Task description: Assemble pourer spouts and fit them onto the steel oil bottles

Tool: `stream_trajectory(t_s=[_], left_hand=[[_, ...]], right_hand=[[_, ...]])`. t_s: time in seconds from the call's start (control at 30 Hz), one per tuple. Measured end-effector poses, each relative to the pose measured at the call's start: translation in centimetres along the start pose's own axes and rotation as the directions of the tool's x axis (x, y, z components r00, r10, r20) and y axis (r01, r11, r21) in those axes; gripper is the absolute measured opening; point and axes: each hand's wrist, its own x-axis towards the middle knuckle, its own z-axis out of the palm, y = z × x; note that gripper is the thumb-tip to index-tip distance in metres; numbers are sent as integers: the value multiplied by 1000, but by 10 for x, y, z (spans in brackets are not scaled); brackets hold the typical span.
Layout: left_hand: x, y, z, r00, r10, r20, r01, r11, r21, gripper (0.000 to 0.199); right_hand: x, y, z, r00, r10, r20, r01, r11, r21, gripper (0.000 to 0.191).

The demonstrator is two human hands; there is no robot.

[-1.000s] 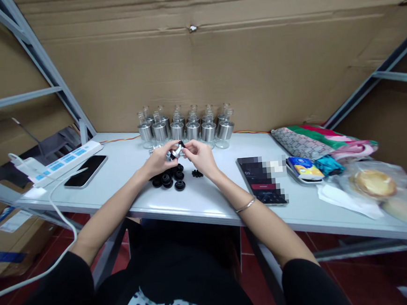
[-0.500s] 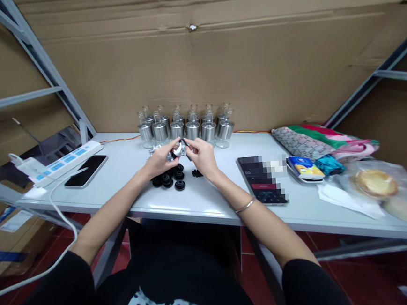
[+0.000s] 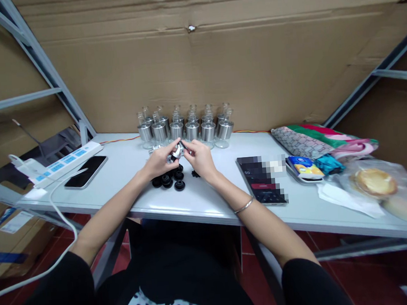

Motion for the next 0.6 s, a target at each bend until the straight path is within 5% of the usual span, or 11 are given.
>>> stream_trajectory(t_s=[0.37,0.6], left_hand=[[0,2,-2,999,-24,-25,25,999,34,64],[1,1,-5,999,-45,-12,44,998,-38,61]], right_hand=[[-1,1,1,999,-30,14,30,999,16,28],[-1,0,2,993,118,22,-120,962,247,26]])
